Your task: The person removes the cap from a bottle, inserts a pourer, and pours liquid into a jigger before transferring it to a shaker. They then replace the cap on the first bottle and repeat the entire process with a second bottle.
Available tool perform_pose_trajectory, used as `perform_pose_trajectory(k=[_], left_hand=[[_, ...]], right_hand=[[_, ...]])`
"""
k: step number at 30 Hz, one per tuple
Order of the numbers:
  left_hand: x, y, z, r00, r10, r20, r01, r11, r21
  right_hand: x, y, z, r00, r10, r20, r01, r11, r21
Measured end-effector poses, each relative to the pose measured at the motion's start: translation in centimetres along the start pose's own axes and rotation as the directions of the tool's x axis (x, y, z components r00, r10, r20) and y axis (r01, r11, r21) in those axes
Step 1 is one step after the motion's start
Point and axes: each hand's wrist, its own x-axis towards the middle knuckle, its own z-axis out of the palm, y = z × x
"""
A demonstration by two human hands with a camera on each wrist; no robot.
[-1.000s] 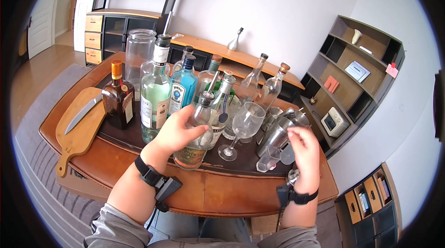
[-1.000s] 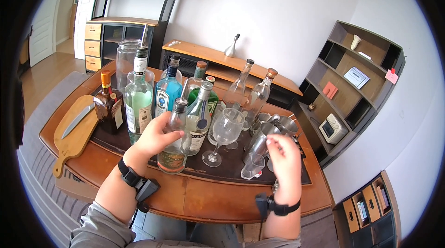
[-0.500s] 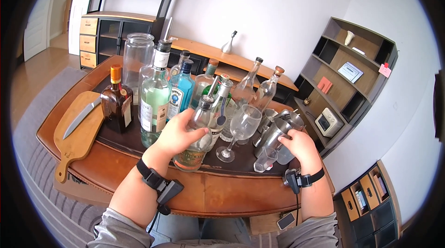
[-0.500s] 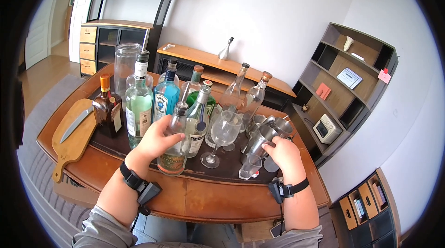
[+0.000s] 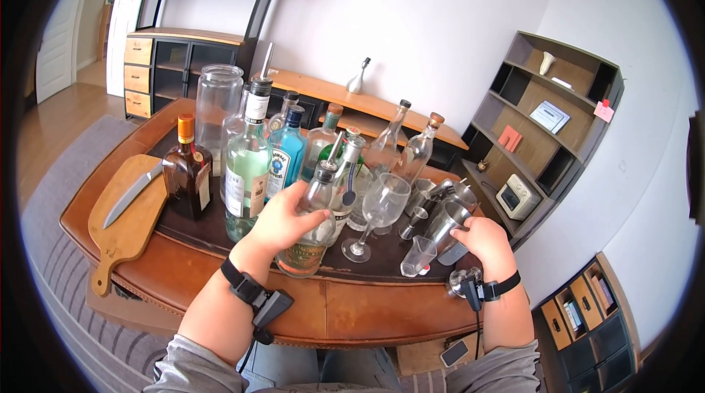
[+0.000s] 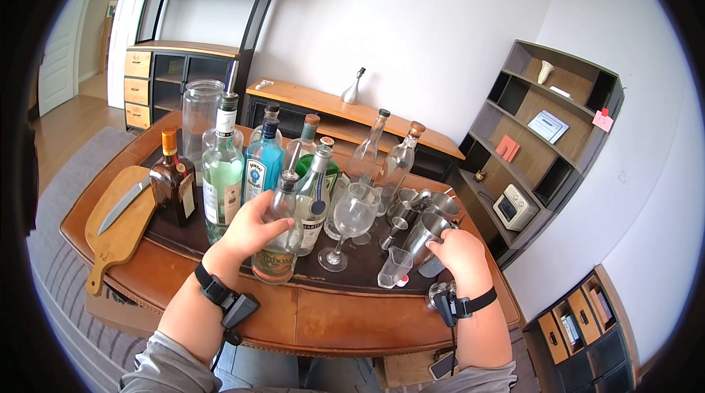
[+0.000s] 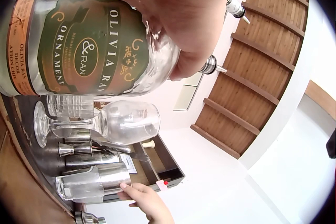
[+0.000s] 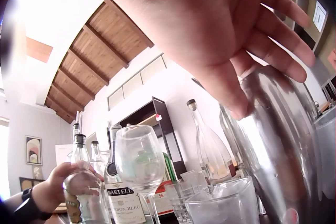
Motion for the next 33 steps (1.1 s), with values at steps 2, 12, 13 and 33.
perform_pose_trajectory(k=[2,12,13,33], left_hand=[[0.0,0.1,-0.1,1.000,-0.006,0.013,0.007,1.000,-0.009],[-0.1,0.6,-0.3,1.000,-0.005,0.028,0.004,1.000,0.022],[-0.2,0.6,-0.3,1.000,-0.003,0.030,0.003,1.000,0.010],[-0.1,0.5,-0.3,0.999,0.037,0.020,-0.038,0.999,0.035]], right_hand=[[-0.5,-0.6,-0.6,0.999,0.002,-0.037,-0.003,1.000,-0.024],[1.0,-7.9,0.4,0.906,-0.422,-0.039,0.424,0.902,0.076],[1.9,-8.4,1.1,0.915,-0.400,0.046,0.399,0.916,0.031],[16.5,-6.7,16.4,0.830,-0.508,0.231,0.453,0.855,0.253]])
